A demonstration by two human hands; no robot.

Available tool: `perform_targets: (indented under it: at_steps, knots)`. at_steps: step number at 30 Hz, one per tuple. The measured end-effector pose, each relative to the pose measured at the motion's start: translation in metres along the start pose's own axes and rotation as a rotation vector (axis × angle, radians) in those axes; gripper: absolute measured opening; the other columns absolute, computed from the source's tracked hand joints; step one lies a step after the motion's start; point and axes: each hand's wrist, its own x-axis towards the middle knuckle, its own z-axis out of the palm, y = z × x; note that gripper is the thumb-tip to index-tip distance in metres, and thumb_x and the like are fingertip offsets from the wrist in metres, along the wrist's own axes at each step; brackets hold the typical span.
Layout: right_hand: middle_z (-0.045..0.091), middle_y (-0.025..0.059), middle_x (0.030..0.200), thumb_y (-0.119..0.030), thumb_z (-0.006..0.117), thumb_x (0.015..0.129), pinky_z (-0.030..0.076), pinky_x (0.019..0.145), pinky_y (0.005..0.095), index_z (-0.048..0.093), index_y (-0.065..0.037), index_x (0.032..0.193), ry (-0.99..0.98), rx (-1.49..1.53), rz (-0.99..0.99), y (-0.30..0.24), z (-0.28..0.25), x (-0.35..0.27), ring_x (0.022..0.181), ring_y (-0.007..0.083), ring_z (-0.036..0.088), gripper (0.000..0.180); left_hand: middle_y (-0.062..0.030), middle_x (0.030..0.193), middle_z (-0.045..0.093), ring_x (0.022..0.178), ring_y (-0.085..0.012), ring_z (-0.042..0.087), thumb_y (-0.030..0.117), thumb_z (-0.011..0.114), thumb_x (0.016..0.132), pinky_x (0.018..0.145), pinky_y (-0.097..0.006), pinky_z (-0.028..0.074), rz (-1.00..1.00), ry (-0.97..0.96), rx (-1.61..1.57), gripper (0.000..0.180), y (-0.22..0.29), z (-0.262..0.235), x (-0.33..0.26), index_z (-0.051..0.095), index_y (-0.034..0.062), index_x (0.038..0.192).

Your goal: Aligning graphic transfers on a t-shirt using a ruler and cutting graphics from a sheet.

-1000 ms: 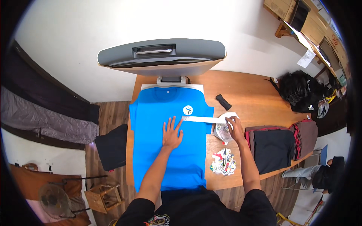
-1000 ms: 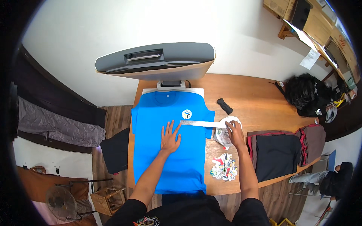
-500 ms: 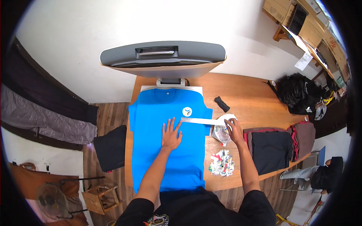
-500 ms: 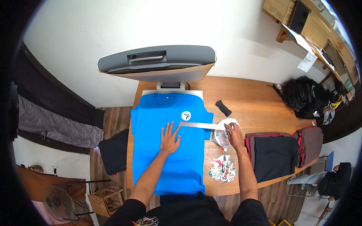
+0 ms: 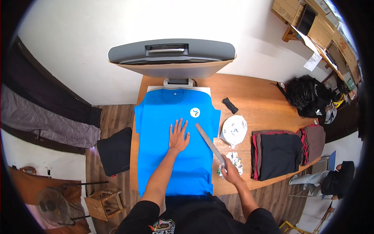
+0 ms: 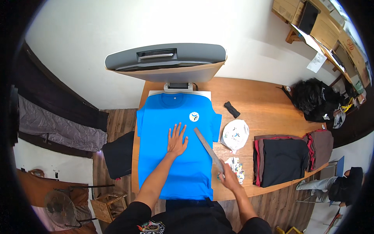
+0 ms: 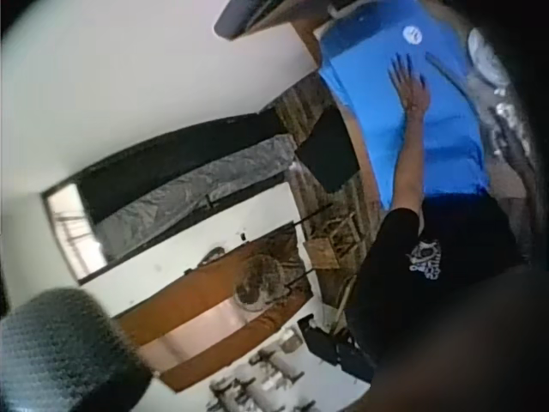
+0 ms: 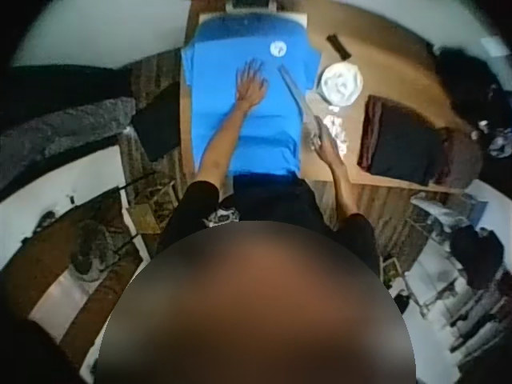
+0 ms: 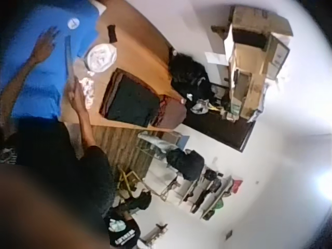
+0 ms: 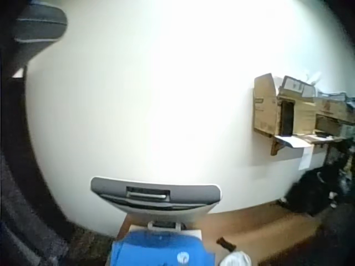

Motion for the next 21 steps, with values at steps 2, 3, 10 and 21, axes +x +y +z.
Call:
perform_targets:
  at_steps: [2,3,10,21]
  knots:
    - [0.052,0.0301,0.143,-0.008,0.059,0.095,0.050,0.102,0.0462,0.037,0.000,0.151,-0.022,0.162,0.160,-0.031,0.011,-0.014,0.123,0.0447,0.059,0.060,-0.0128,0.169,0.021,0.157,-0.0347,0.017,0.035,0.046,0.102,0.126,-0.058,0.007,-0.010,0.002,0.003,0.066,-0.002,0.000,0.000,0.028,0.0184,0.163]
    - [0.051,0.0311,0.143,-0.008,0.056,0.096,0.047,0.104,0.0463,0.037,0.003,0.150,0.015,0.254,0.226,-0.037,0.022,-0.019,0.127,0.0454,0.057,0.058,-0.0128,0.169,0.021,0.157,-0.0347,0.017,0.035,0.046,0.102,0.126,-0.058,0.007,-0.008,-0.005,0.004,0.066,-0.002,0.000,0.001,0.028,0.0184,0.163]
    - [0.053,0.0336,0.127,-0.008,0.053,0.098,0.047,0.095,0.0519,0.031,0.005,0.153,0.302,0.115,0.016,-0.059,0.080,0.049,0.112,0.0508,0.057,0.061,-0.0140,0.168,0.024,0.156,-0.0344,0.018,0.036,0.045,0.104,0.126,-0.057,0.008,0.012,0.048,0.007,0.059,-0.001,-0.002,-0.001,0.035,0.0183,0.160]
    - [0.055,0.0271,0.106,-0.007,0.055,0.096,0.043,0.072,0.0517,0.030,0.008,0.154,0.291,-0.083,0.079,-0.070,0.144,0.111,0.087,0.0420,0.056,0.064,-0.0148,0.168,0.026,0.156,-0.0369,0.020,0.040,0.043,0.107,0.125,-0.058,0.007,0.017,0.033,-0.082,0.050,0.004,-0.020,0.003,0.043,0.0316,0.157]
